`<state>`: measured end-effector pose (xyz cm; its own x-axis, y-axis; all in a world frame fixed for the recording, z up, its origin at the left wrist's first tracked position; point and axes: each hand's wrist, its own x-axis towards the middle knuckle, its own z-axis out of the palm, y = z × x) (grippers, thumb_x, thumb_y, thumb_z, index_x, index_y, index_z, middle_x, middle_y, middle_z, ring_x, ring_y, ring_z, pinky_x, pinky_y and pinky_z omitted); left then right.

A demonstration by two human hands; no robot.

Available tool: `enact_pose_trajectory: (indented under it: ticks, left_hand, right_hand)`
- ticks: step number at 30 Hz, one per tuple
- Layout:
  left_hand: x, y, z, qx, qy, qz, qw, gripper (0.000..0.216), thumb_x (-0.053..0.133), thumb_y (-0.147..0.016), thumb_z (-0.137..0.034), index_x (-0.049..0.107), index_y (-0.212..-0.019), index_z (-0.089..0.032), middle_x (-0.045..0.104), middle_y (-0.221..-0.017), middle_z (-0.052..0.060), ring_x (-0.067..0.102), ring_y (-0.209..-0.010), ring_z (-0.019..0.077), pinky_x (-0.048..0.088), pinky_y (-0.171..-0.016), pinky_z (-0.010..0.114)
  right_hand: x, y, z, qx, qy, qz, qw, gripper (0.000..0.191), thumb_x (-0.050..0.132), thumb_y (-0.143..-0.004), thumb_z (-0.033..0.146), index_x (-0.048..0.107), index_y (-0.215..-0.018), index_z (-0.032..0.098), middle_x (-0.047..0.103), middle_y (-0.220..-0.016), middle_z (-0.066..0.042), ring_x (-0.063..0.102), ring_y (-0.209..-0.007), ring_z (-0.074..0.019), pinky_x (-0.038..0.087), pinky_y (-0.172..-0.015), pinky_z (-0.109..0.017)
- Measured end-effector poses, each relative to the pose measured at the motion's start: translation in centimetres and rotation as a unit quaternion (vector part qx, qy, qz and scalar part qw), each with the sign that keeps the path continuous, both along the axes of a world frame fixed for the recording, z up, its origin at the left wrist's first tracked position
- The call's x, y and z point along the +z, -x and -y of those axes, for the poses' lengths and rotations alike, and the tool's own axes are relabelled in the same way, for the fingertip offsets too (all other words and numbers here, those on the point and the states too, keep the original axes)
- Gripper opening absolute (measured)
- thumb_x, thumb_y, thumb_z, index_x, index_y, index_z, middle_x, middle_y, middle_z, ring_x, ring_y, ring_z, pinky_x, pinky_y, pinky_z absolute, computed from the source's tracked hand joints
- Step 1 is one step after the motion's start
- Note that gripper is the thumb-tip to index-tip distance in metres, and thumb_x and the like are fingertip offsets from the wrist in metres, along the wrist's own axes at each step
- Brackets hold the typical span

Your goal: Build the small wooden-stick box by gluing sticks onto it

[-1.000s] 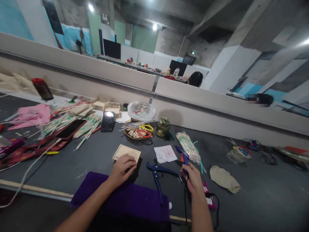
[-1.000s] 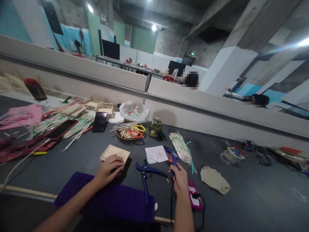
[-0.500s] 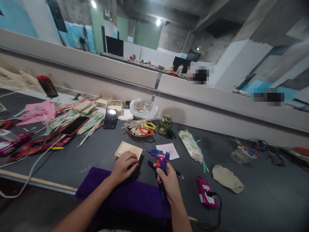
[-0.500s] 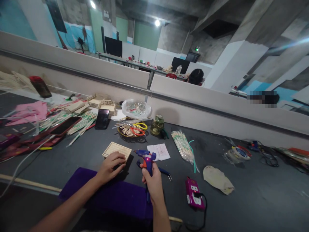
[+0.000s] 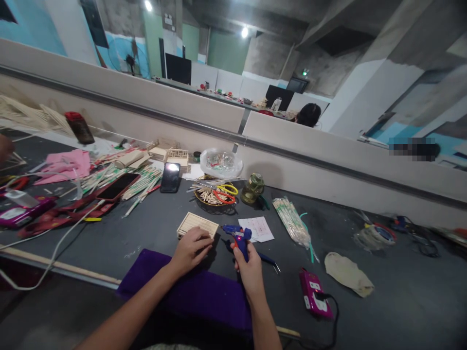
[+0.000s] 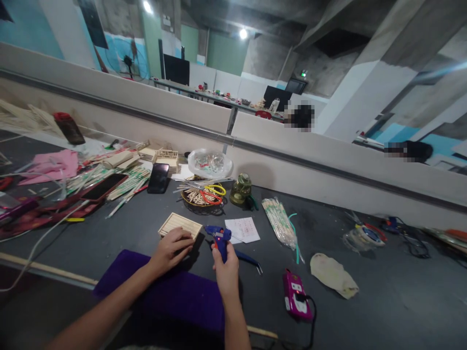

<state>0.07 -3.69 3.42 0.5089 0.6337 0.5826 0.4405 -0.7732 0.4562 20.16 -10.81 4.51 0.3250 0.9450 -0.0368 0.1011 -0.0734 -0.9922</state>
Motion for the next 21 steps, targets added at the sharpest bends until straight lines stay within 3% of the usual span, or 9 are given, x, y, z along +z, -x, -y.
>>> enact_pose_trajectory:
  ticks: [10,21]
  left_hand:
    - [-1.0,0.2,-0.4,-0.008,0.001,0.007,1.000,0.023,0.053,-0.089,-0.022,0.064,-0.109,-0.026,0.066,-0.100,0.006,0.059,-0.094,0.0184,0.042,-0.097,0.043]
    - [-1.4,0.3,-0.6,-0.009,-0.005,0.026,1.000,0.025,0.056,-0.088,-0.017,0.063,-0.110,-0.026,0.068,-0.097,0.003,0.061,-0.092,0.0157,0.038,-0.103,0.043]
  right_hand:
    - [-0.2,0.4,-0.3,-0.015,0.011,0.008,1.000,0.055,0.060,-0.079,0.052,0.056,-0.120,0.016,0.070,-0.095,-0.008,0.050,-0.049,-0.0092,0.043,-0.043,-0.020]
    - [-0.2,0.6,-0.2,-0.011,0.006,0.030,0.999,0.049,0.057,-0.082,0.049,0.056,-0.118,0.016,0.070,-0.094,-0.008,0.052,-0.053,-0.0107,0.044,-0.045,-0.021]
